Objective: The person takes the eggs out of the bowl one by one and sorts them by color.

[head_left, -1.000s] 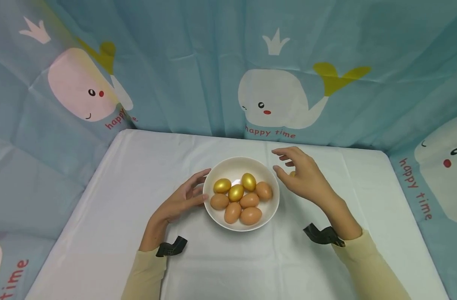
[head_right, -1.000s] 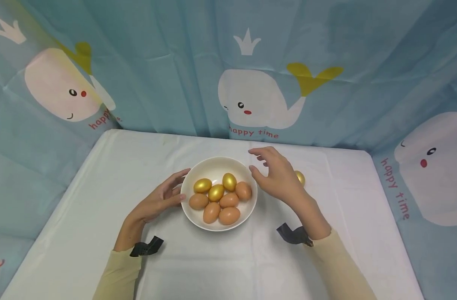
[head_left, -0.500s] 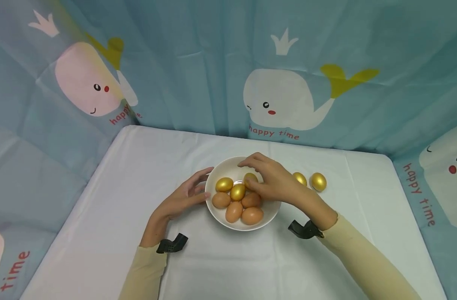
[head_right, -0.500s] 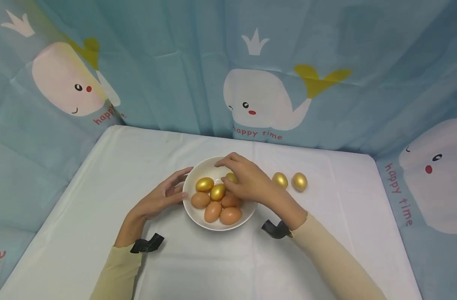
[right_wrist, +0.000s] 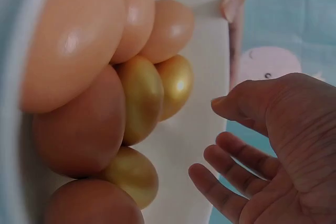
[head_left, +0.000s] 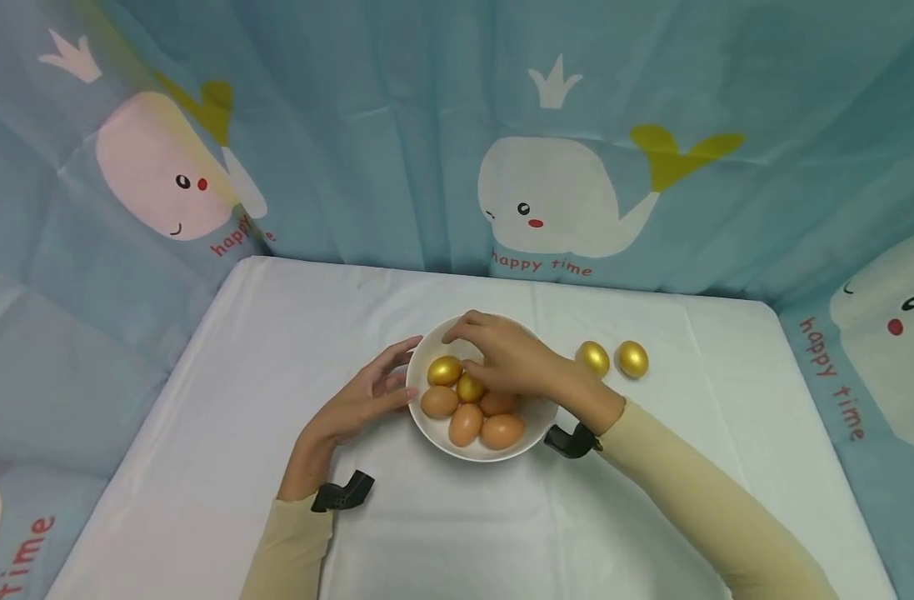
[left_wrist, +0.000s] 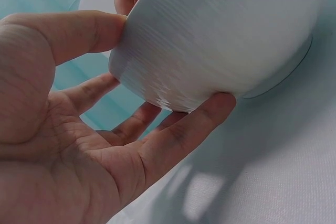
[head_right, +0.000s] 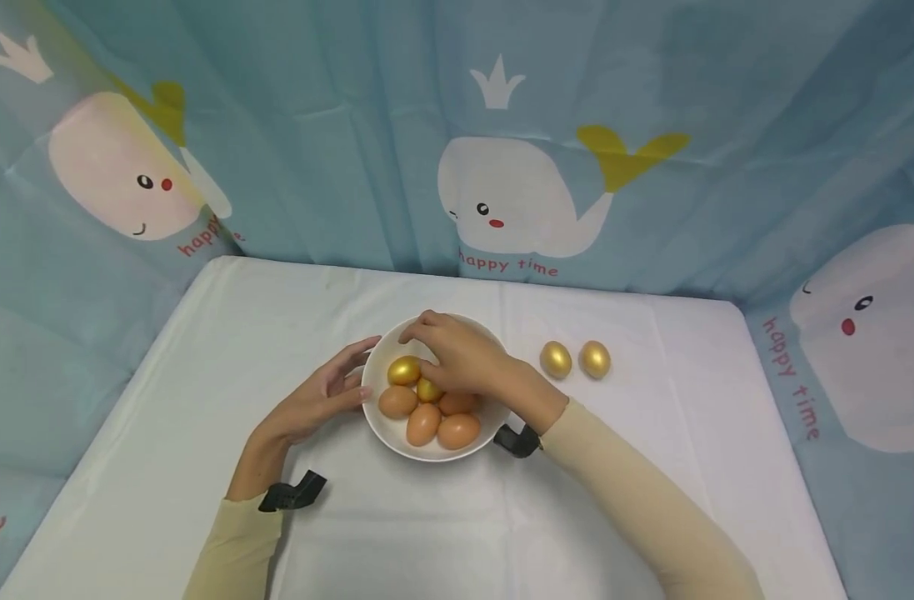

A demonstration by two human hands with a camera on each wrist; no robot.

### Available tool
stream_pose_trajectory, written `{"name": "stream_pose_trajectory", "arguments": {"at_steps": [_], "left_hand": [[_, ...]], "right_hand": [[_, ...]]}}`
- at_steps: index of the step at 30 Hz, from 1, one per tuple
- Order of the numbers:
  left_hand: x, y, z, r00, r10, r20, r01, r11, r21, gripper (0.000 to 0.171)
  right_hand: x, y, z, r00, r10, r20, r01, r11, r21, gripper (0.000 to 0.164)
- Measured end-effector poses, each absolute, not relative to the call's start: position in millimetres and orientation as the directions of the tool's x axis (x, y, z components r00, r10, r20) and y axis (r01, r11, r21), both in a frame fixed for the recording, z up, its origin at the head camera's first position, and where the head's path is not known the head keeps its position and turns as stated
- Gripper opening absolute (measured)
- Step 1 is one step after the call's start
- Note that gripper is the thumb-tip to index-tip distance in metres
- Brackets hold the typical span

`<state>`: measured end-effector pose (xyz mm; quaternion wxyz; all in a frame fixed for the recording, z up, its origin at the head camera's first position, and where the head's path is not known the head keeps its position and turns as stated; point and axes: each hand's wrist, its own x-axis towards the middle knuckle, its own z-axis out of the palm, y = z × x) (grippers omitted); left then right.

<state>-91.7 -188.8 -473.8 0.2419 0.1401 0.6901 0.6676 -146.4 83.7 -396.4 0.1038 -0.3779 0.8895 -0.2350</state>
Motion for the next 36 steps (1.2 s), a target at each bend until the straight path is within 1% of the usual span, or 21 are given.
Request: {"name": "stream_pose_trajectory", "arguments": {"at_steps": [3,6,8,11,15,21,24,30,36], "left_hand": [[-92,-189,-474,-0.847,0.514,-0.135,-0.122,0.059,0.991,0.077],[-91,-189,-474,-0.846,0.515,-0.134,-0.123,0.057,0.991,0.077],[-90,-191,-473,-0.844,0.518,-0.139,-0.127,0.059,0.990,0.077],[-88,-192,-473,-0.846,0.512,-0.147,-0.136,0.059,0.989,0.077],[-88,-193,-472,-0.847,0.509,-0.150,-0.141,0.056,0.988,0.076],[-91,-188,-473,-0.841,0.522,-0.145,-0.141,0.047,0.989,0.076],[-90,-189,-475,-0.839,0.528,-0.134,-0.134,0.038,0.990,0.075],[-90,-188,-476,-0.835,0.534,-0.132,-0.143,0.023,0.990,0.076],[-91,-189,-474,-0.835,0.535,-0.129,-0.138,0.024,0.990,0.075]], "right_hand": [[-151,78,-399,-0.676,-0.736,-0.034,-0.650,0.618,-0.442,0.036],[-153,73,-401,-0.645,-0.761,-0.071,-0.677,0.611,-0.410,0.039],[-153,70,-401,-0.620,-0.779,-0.092,-0.694,0.599,-0.399,0.040],[-152,68,-400,-0.586,-0.804,-0.102,-0.721,0.575,-0.388,0.036],[-152,65,-395,-0.563,-0.821,-0.098,-0.743,0.554,-0.375,0.033],[-156,60,-394,-0.526,-0.842,-0.122,-0.773,0.533,-0.343,0.038],[-157,54,-398,-0.510,-0.848,-0.142,-0.775,0.525,-0.351,0.040],[-157,53,-407,-0.500,-0.848,-0.175,-0.747,0.524,-0.408,0.036],[-156,50,-409,-0.503,-0.845,-0.182,-0.738,0.530,-0.418,0.040]]}}
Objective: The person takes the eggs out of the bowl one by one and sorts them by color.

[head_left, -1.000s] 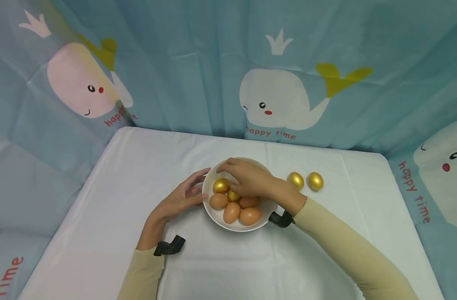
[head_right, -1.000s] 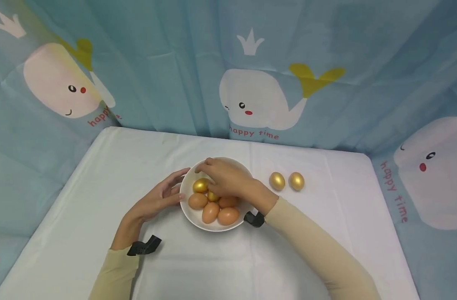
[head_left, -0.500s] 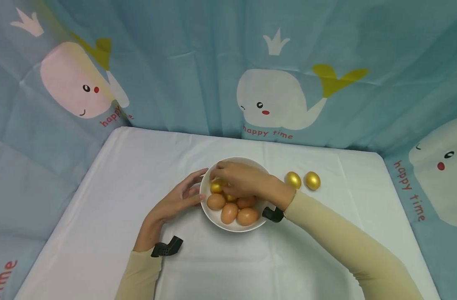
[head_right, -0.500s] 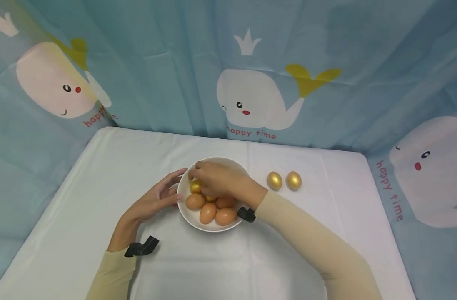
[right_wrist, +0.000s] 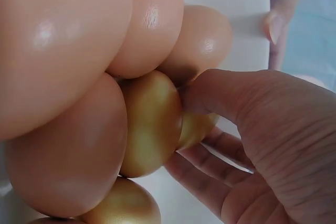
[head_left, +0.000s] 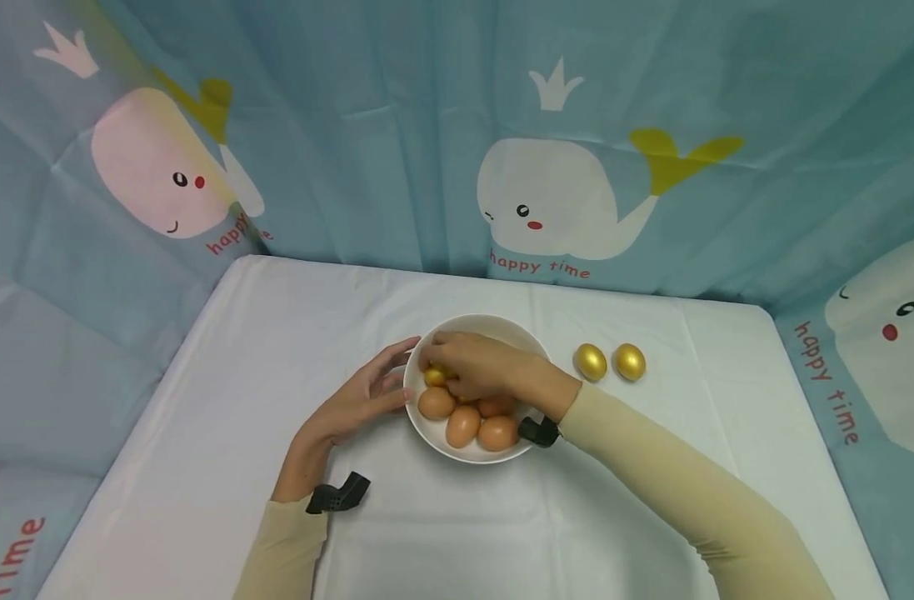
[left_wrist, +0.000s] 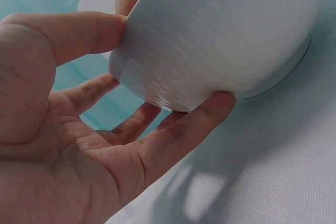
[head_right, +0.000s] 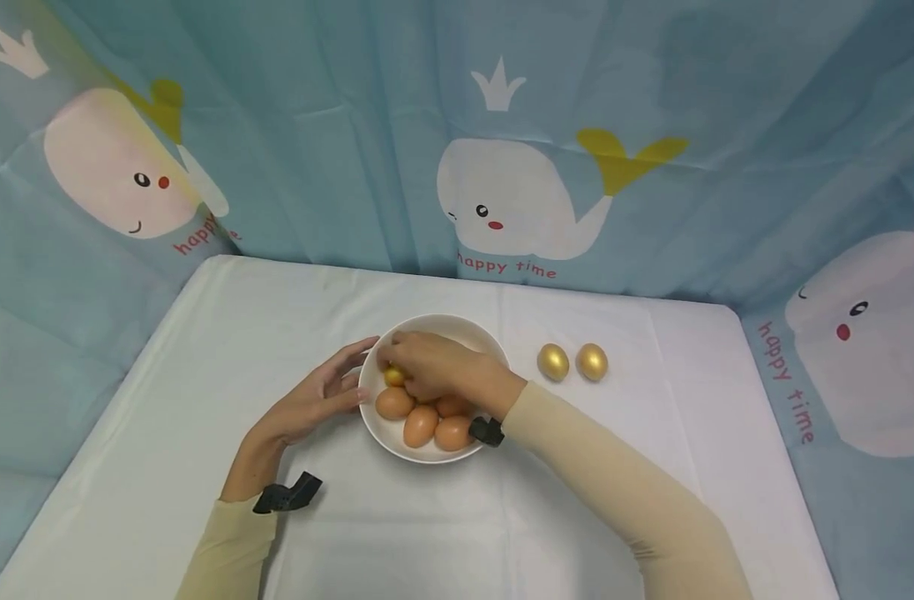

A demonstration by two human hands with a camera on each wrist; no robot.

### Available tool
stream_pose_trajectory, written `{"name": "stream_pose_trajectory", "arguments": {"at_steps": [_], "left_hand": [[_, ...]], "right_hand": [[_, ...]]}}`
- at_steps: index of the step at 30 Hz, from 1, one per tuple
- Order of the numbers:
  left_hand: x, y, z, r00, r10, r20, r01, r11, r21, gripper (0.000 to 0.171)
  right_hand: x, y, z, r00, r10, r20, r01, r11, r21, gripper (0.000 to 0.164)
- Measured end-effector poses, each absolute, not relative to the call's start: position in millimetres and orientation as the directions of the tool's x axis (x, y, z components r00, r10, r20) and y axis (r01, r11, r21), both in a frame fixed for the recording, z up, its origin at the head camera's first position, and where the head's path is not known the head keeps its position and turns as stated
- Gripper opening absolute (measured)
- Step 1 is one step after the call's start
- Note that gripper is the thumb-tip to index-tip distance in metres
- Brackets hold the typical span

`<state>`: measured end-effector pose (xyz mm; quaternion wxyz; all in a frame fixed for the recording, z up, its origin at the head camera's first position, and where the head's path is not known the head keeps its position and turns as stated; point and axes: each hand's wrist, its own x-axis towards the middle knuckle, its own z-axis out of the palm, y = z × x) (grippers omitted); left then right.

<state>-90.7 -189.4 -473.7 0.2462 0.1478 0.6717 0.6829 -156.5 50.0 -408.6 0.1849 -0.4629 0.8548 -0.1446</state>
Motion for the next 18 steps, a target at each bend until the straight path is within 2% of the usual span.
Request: {"name": "stream_pose_trajectory", "arguments": {"at_steps": [11,18], "left_hand": [[-91,-190,-474,-0.840,0.526,-0.128,-0.120,0.049,0.992,0.076],[-93,-190,-476,-0.835,0.532,-0.143,-0.123,0.072,0.990,0.075]], "right_hand": [[-159,45,-409,-0.531,-0.813,-0.239,-0.712,0.581,-0.393,0.041],[-160,54,-402,-0.516,-0.841,-0.162,-0.757,0.536,-0.375,0.036]]}}
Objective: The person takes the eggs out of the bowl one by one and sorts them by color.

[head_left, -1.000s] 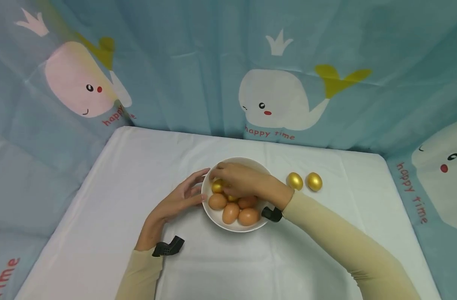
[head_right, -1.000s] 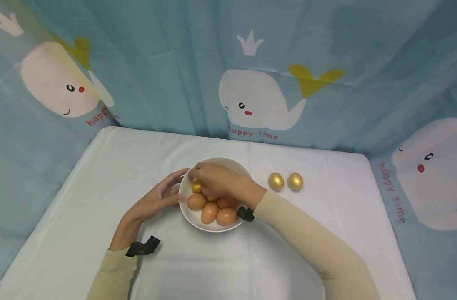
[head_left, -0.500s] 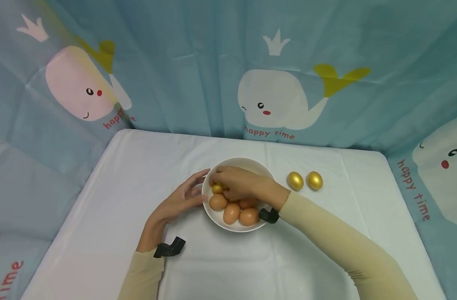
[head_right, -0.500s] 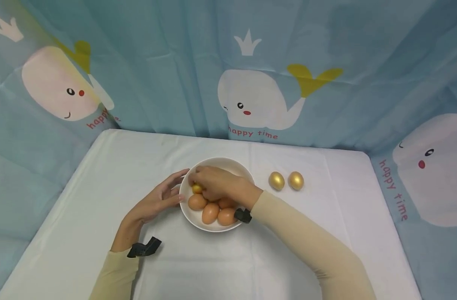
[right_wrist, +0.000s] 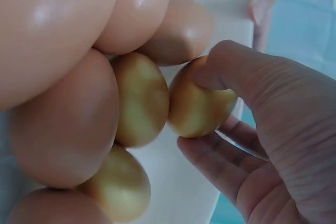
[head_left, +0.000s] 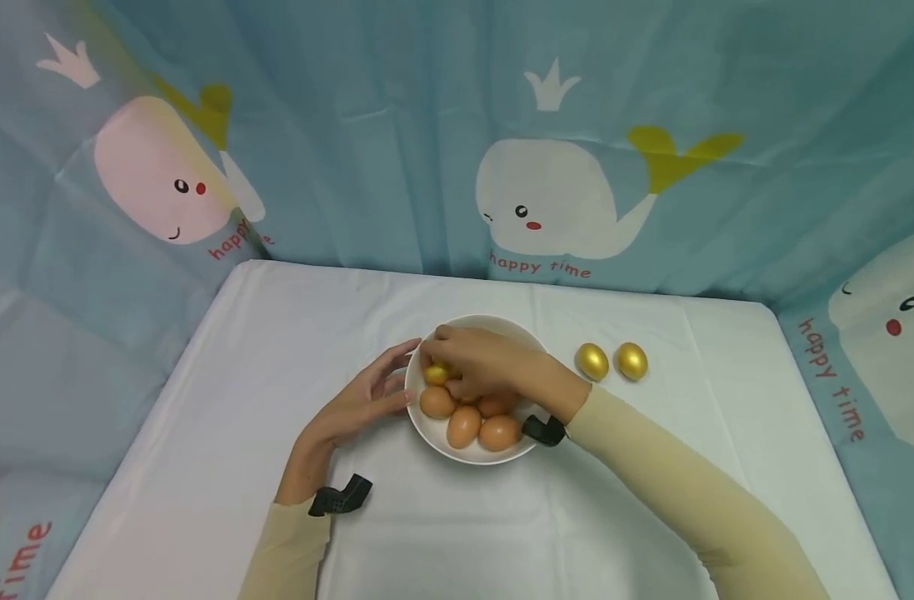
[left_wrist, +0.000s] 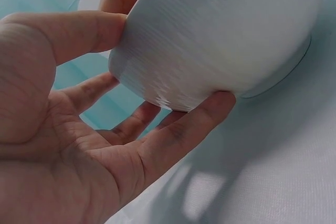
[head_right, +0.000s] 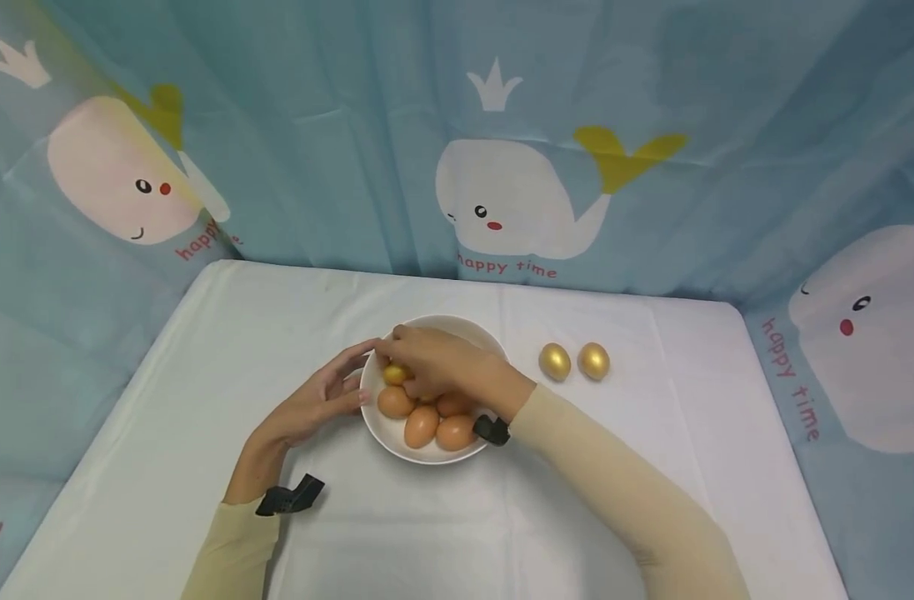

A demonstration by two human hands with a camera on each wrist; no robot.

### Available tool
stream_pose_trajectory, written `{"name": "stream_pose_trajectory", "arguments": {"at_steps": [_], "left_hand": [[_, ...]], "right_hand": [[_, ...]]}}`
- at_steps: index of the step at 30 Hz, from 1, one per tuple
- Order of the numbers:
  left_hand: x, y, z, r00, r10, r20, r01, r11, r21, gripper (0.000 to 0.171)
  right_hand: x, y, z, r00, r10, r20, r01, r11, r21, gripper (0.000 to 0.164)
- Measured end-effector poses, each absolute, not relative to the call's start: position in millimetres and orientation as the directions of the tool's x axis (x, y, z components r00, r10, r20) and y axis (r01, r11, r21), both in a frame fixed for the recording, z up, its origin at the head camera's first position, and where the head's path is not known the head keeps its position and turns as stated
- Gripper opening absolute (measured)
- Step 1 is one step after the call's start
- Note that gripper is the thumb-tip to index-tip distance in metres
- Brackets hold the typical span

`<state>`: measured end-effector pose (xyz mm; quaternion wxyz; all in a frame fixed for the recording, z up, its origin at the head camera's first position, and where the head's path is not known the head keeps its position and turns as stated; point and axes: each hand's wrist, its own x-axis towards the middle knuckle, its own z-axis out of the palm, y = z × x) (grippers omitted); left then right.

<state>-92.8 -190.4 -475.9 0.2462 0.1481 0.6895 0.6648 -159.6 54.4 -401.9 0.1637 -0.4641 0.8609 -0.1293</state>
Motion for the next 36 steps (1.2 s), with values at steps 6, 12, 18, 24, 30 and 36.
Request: {"name": "stream_pose_trajectory", "arguments": {"at_steps": [6,12,18,24,30,36], "left_hand": [[-93,-188,-477,-0.835,0.532,-0.136,-0.122,0.062,0.991,0.076],[-92,-186,-476,-0.839,0.521,-0.155,-0.138,0.072,0.988,0.076],[-91,-187,-474,-0.849,0.508,-0.150,-0.142,0.053,0.988,0.076],[-91,-186,-475,-0.847,0.511,-0.144,-0.135,0.056,0.989,0.077],[-92,-186,-476,-0.852,0.506,-0.134,-0.122,0.056,0.991,0.077],[-92,-187,-476,-0.853,0.502,-0.141,-0.126,0.063,0.990,0.077]], "right_hand": [[-155,71,-396,-0.562,-0.825,-0.066,-0.749,0.541,-0.382,0.032],[-152,92,-386,-0.644,-0.765,-0.005,-0.655,0.555,-0.513,0.036],[-149,111,-378,-0.692,-0.720,0.057,-0.613,0.544,-0.573,0.037],[-144,130,-384,-0.733,-0.673,0.103,-0.559,0.508,-0.656,0.034],[-137,150,-385,-0.773,-0.617,0.150,-0.507,0.457,-0.730,0.036],[-131,166,-390,-0.828,-0.529,0.186,-0.465,0.461,-0.756,0.037]]}}
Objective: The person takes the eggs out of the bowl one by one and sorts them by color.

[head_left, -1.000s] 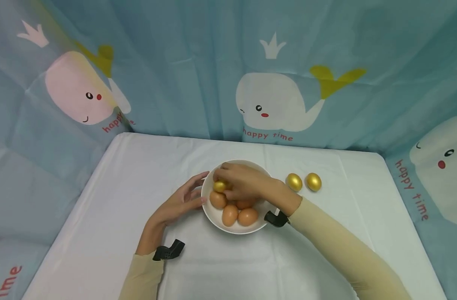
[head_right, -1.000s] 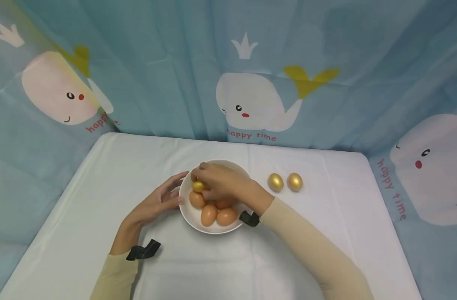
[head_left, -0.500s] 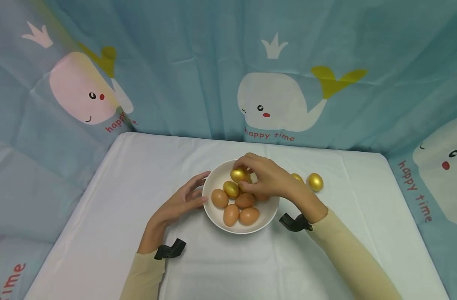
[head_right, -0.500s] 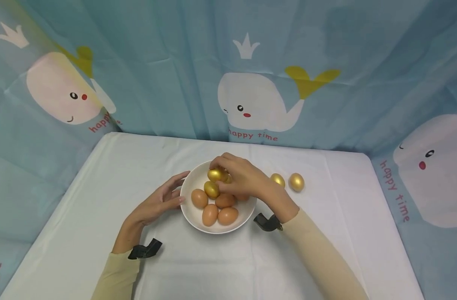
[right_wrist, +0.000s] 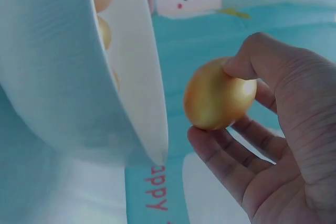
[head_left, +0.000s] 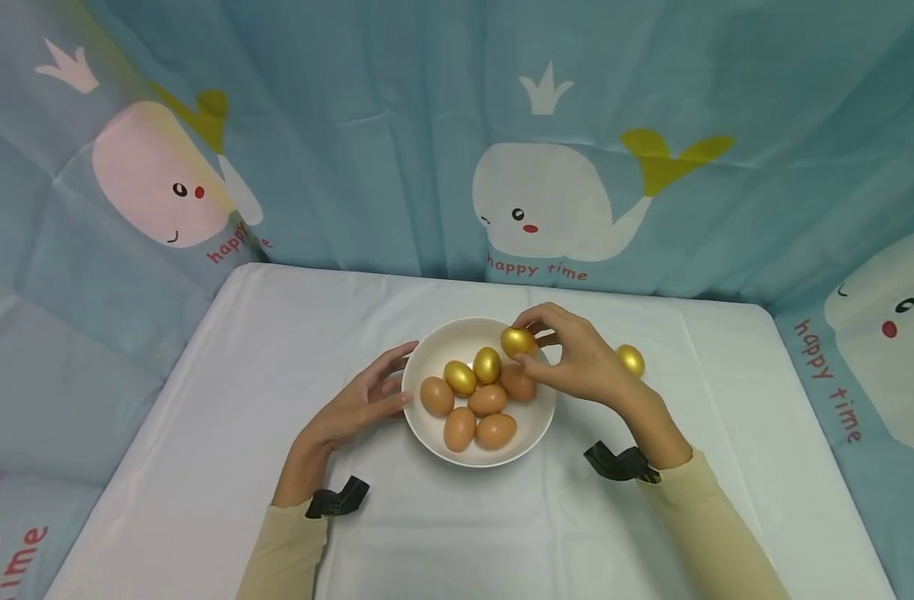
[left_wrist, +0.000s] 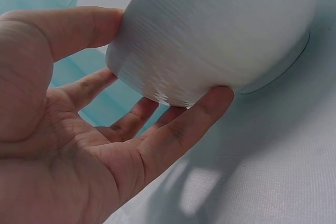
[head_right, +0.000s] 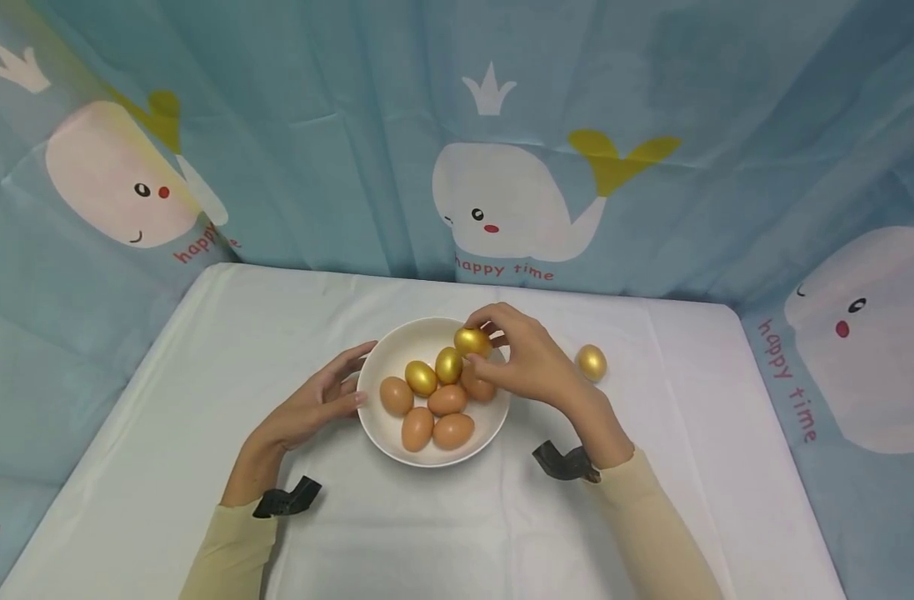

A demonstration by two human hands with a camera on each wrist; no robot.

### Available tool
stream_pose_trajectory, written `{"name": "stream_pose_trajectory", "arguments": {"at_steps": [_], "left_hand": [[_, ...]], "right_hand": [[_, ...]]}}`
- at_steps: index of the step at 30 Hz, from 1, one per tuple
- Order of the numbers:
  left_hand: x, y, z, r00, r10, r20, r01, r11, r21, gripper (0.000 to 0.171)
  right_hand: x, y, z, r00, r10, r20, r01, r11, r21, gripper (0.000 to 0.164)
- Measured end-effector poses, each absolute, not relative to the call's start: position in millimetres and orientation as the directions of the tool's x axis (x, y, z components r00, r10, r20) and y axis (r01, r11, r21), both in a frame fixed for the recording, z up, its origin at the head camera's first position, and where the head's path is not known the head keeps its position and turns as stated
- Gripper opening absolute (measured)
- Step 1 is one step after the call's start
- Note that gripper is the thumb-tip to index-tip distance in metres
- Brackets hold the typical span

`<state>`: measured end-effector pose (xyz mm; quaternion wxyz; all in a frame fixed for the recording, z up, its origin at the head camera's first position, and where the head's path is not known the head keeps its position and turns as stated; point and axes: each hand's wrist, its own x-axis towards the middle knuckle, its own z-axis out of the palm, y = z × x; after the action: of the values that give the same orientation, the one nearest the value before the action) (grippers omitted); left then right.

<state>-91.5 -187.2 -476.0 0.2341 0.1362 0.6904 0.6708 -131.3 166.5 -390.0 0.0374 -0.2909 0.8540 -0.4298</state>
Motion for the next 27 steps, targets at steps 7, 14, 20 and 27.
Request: {"name": "stream_pose_trajectory", "arguments": {"at_steps": [7,14,20,27], "left_hand": [[-90,-189,-477,-0.854,0.500,-0.143,-0.132,0.058,0.990,0.077],[-91,-186,-476,-0.855,0.494,-0.157,-0.135,0.079,0.988,0.077],[-91,-186,-477,-0.854,0.498,-0.147,-0.127,0.074,0.989,0.077],[-91,-188,-476,-0.858,0.490,-0.153,-0.130,0.081,0.988,0.076]], "right_hand": [[-124,181,-398,-0.870,-0.438,0.226,-0.436,0.470,-0.767,0.039],[-114,194,-403,-0.895,-0.344,0.284,-0.424,0.461,-0.779,0.040],[-104,210,-408,-0.914,-0.249,0.320,-0.403,0.464,-0.789,0.041],[-94,225,-415,-0.939,-0.114,0.324,-0.340,0.439,-0.832,0.041]]}}
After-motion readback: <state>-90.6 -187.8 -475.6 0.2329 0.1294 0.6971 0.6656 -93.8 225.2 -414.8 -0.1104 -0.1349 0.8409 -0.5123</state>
